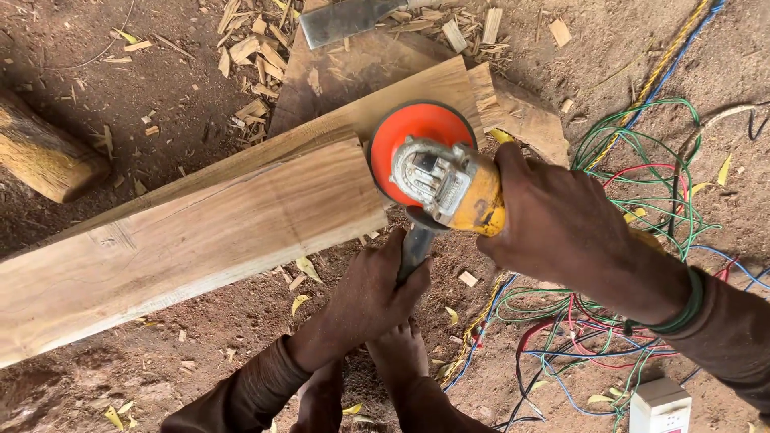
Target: A person uses an angle grinder with a sanding disc attachment to smooth the edges and surface of a long wooden plank.
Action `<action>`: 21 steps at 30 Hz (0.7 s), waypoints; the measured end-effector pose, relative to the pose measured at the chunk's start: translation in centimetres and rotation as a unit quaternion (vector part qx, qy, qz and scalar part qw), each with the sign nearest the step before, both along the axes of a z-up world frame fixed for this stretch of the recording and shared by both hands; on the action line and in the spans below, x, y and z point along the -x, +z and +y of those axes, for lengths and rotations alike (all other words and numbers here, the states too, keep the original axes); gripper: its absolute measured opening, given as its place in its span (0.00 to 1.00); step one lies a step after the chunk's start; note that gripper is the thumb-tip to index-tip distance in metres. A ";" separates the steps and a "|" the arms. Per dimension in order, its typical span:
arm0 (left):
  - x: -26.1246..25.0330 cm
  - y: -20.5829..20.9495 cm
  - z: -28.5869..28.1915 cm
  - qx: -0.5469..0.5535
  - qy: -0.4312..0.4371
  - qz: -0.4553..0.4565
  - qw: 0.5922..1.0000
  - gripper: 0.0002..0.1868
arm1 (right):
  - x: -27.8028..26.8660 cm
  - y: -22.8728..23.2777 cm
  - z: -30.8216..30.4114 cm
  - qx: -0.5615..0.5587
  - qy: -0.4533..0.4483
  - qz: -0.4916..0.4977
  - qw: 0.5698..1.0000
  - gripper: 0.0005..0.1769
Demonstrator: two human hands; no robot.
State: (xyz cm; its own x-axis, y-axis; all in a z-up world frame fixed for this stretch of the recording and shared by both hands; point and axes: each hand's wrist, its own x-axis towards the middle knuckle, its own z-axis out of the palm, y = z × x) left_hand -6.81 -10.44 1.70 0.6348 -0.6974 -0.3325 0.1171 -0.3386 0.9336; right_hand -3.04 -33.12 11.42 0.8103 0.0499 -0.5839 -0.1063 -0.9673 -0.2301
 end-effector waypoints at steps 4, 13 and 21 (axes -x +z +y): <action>-1.9 1.7 0.3 -0.067 0.002 0.019 0.998 0.17 | -1.3 0.5 0.4 0.036 0.012 0.036 0.999 0.33; -4.2 -2.2 12.2 -0.256 0.135 -0.310 0.906 0.06 | 2.1 0.1 -3.9 0.004 -0.130 -0.054 0.990 0.38; -4.7 11.7 10.1 -0.365 -0.164 -0.228 0.887 0.19 | 3.9 1.0 -6.1 -0.097 -0.065 -0.141 0.983 0.40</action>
State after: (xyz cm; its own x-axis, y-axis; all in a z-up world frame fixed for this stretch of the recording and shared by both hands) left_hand -2.07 -0.31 13.42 0.6221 -0.5736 -0.5330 -0.4335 -0.8192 0.3756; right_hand -6.92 -39.26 12.42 0.9453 0.0234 -0.3252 -0.1319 -0.8848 -0.4470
